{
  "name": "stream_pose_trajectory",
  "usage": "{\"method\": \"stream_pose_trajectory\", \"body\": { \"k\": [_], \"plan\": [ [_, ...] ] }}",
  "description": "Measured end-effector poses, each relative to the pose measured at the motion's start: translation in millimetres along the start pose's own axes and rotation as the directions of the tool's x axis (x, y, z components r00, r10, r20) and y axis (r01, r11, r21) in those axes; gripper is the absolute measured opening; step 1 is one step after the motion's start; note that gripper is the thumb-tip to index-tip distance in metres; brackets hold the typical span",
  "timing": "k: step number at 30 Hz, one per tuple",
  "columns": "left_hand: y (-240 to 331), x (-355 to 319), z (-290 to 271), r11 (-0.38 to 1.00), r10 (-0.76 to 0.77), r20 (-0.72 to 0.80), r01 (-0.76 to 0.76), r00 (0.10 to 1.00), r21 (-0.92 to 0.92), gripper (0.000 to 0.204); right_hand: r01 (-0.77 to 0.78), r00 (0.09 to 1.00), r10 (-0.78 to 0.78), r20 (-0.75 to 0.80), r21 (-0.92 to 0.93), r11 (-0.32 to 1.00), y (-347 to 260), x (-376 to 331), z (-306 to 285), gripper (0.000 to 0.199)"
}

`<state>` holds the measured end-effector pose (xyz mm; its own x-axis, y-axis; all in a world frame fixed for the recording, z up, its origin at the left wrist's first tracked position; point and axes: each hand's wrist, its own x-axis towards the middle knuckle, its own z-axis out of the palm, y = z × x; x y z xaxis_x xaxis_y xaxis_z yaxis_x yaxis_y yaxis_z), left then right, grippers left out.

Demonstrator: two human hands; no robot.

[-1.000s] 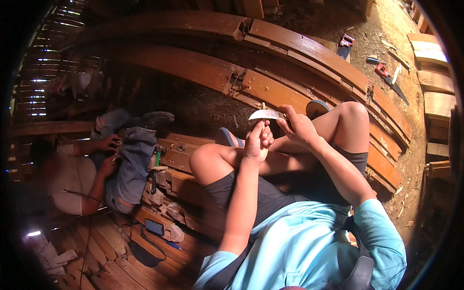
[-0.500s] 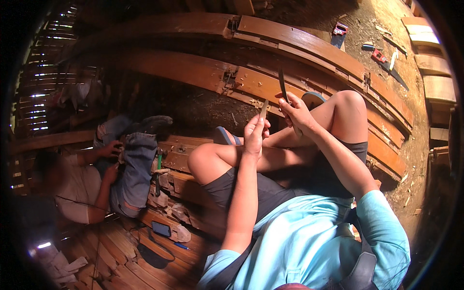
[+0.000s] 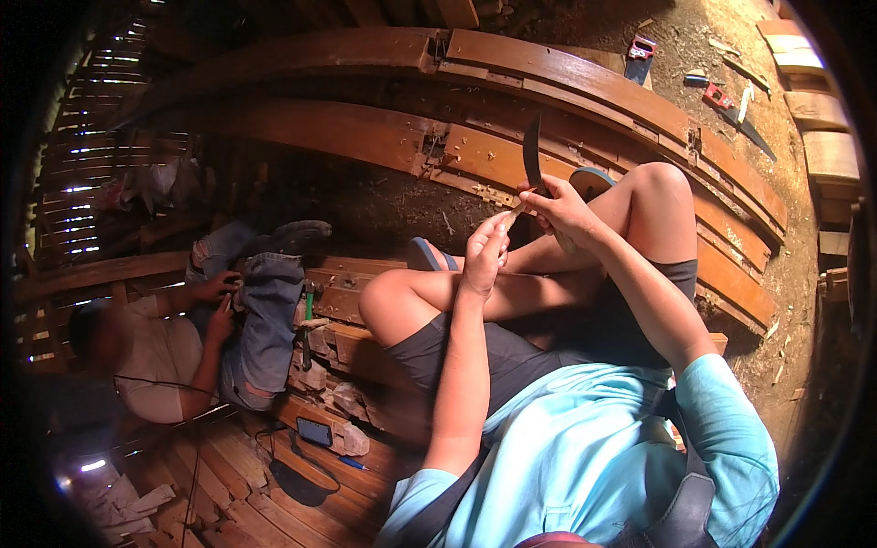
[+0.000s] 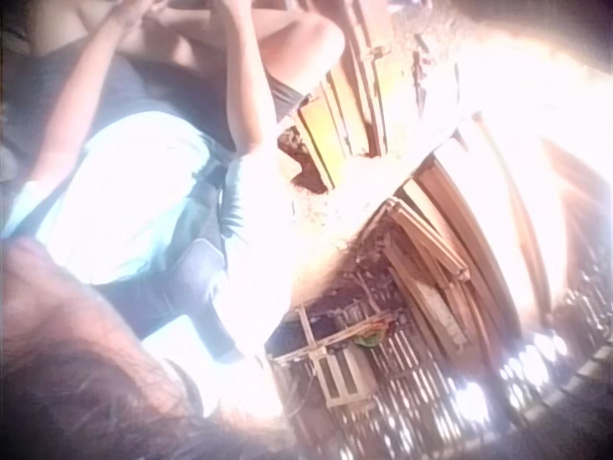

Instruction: The person sits cross-legged on a wooden floor and uses a curved knife to carve a small piece of wood held in their left hand. They repeatedly shave thin strips from the wood, occasionally pausing to inspect the piece or brush away shavings.

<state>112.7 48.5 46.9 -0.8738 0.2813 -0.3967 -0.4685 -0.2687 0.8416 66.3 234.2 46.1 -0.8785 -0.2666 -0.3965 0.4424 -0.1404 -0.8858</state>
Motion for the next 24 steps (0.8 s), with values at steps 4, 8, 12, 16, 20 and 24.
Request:
{"method": "stream_pose_trajectory", "body": {
  "k": [4,8,12,16,20,24],
  "plan": [
    [-11,2,7,0.956,0.253,-0.052,-0.241,0.966,0.167,0.024,-0.083,0.995,0.088,-0.055,0.088,0.993,-4,-3,5,0.02],
    [-15,5,-1,0.958,0.198,-0.115,-0.167,0.973,0.234,0.028,-0.094,0.992,0.099,-0.076,0.062,0.994,0,0,1,0.018],
    [-10,5,4,0.891,0.344,-0.158,-0.269,0.926,0.366,0.029,-0.153,0.984,0.157,-0.082,0.051,0.987,4,0,3,0.018],
    [-7,7,5,0.809,0.448,-0.165,-0.319,0.879,0.494,0.026,-0.19,0.979,0.192,-0.066,0.041,0.981,11,4,2,0.018],
    [12,30,-10,0.671,0.564,-0.165,-0.333,0.809,0.663,0.018,-0.299,0.952,0.304,-0.025,0.129,0.946,8,8,0,0.018],
    [39,60,-41,0.474,0.518,-0.11,-0.178,0.848,0.862,0.023,-0.399,0.907,0.412,0.091,0.5,0.769,-6,5,-13,0.027]
  ]
}}
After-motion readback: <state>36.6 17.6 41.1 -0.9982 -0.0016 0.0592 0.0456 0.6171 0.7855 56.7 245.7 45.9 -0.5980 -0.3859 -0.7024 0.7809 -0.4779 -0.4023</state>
